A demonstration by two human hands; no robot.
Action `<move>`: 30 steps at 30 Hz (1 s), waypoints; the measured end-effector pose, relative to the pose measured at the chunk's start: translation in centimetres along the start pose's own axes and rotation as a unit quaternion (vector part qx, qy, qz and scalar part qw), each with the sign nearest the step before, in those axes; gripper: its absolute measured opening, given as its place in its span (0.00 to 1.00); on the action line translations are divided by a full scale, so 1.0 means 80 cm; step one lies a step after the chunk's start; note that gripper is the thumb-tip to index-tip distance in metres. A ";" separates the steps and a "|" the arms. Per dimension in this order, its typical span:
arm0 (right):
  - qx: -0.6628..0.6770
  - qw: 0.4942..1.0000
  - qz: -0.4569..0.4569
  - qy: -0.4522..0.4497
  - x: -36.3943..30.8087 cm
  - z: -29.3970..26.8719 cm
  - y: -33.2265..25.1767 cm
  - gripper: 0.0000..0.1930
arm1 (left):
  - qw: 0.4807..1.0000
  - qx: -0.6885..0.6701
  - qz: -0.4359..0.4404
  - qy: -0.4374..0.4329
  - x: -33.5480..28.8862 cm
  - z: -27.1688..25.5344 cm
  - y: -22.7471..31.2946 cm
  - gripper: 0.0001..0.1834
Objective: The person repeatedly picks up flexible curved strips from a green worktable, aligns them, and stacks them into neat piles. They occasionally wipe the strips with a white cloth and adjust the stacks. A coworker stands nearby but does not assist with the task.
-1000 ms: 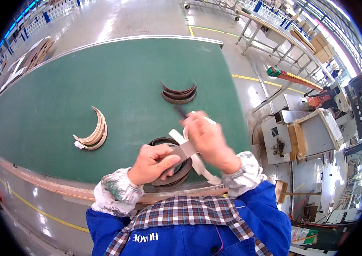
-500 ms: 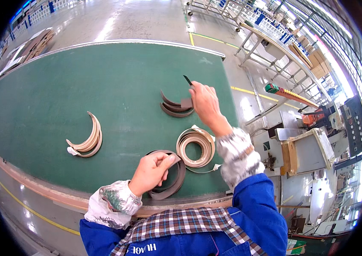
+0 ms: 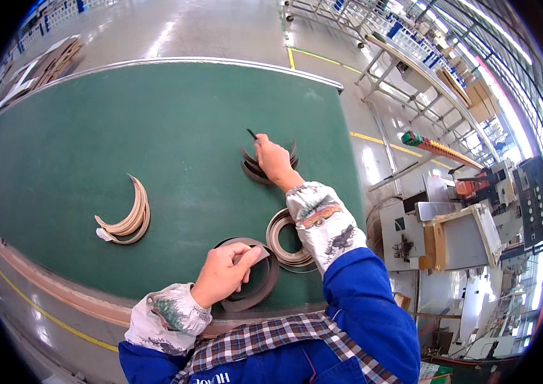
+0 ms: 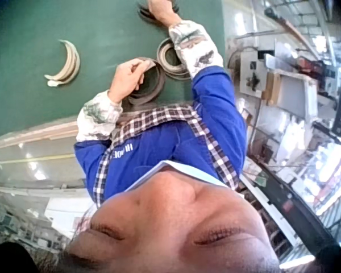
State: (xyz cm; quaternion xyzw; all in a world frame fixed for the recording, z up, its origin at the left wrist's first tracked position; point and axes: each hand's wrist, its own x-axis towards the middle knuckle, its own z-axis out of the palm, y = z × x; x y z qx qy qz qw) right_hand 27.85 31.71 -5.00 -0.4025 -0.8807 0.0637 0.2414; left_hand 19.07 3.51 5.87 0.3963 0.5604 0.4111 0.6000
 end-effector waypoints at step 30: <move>0.153 0.960 0.234 0.008 -0.273 -0.160 0.025 0.19 | 0.933 0.345 0.104 -0.012 0.039 0.028 -0.078 0.17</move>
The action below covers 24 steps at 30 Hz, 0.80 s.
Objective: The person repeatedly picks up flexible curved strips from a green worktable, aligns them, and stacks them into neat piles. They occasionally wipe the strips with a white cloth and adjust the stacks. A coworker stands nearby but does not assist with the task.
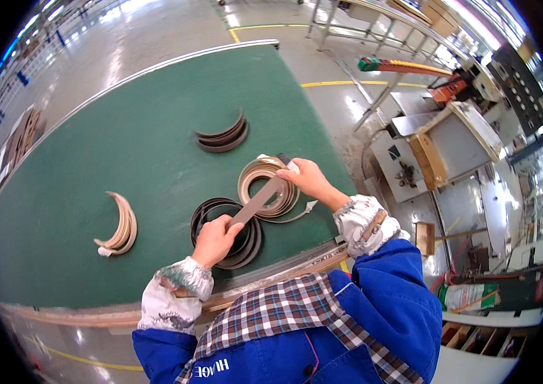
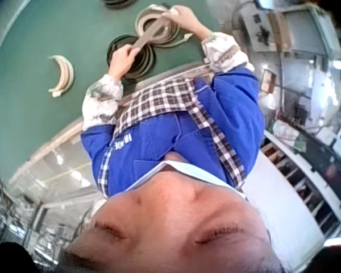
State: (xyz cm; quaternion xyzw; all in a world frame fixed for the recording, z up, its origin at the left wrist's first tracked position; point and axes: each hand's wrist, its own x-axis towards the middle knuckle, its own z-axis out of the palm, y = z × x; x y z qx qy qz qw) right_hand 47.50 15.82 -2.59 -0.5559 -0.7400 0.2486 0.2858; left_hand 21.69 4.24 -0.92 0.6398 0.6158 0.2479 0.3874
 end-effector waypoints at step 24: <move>-0.143 0.970 -0.087 -0.174 -0.104 0.038 -0.128 0.07 | 0.993 -0.111 -0.046 -0.004 -0.004 0.012 0.012 0.14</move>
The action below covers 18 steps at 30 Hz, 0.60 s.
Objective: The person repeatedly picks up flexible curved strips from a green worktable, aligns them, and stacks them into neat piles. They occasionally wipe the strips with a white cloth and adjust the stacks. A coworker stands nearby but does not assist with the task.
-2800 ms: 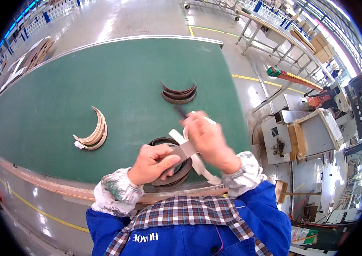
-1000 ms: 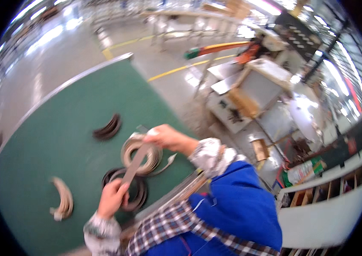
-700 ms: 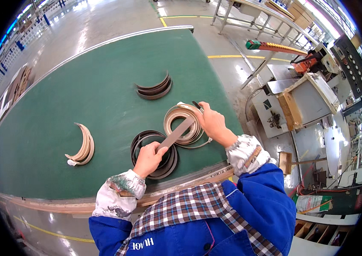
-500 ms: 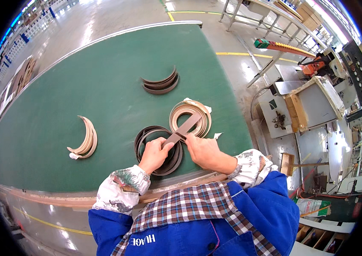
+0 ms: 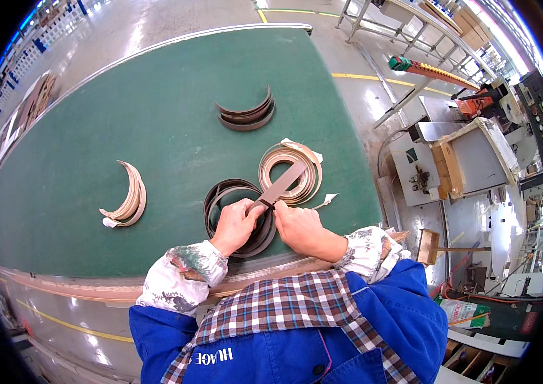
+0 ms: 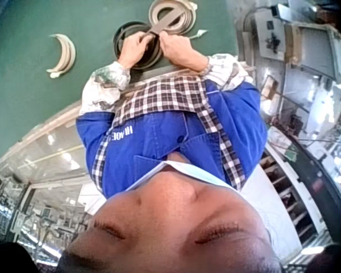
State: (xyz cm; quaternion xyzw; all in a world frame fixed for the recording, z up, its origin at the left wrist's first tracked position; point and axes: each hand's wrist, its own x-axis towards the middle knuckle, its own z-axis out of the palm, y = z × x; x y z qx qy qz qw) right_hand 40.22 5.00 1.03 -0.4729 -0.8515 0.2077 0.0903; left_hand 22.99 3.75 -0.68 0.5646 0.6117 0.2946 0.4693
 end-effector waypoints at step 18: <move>0.100 0.928 -0.194 0.303 0.064 -0.073 0.021 0.06 | 0.983 -0.137 0.104 -0.068 -0.031 -0.029 0.047 0.10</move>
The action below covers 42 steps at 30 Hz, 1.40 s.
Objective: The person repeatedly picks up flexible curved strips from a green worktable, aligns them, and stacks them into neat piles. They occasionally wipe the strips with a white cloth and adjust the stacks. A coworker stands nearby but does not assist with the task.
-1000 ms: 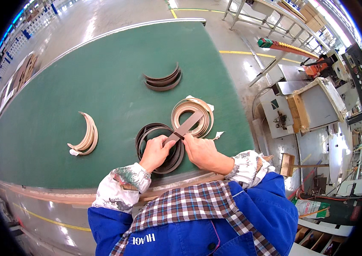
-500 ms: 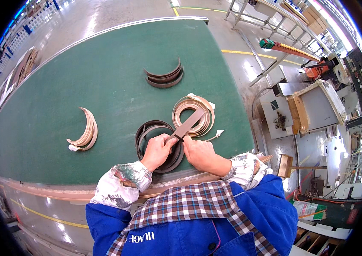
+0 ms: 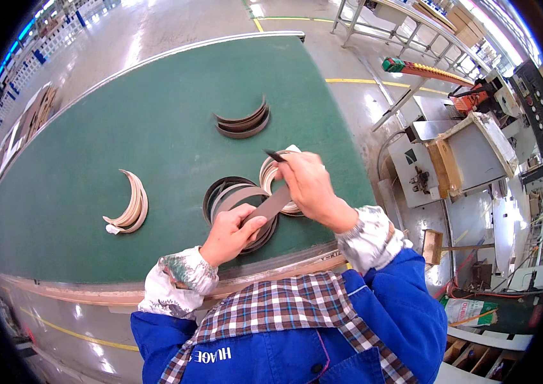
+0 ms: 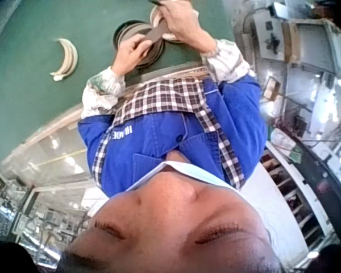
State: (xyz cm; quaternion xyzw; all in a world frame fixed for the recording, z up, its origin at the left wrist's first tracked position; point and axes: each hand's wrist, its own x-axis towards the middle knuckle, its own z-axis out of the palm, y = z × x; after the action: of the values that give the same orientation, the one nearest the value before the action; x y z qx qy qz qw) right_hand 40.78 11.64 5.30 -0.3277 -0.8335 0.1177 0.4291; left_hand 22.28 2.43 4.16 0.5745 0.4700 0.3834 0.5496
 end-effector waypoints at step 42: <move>0.026 0.975 -0.197 -0.101 0.209 0.208 0.104 0.07 | 0.938 -0.235 -0.126 0.223 0.019 -0.090 -0.005 0.10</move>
State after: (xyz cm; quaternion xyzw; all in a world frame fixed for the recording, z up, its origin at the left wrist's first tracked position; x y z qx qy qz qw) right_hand 24.33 30.18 2.00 -0.1324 -0.9175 0.0849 0.3654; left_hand 15.78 5.81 4.39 0.2646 0.5456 0.5285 0.5941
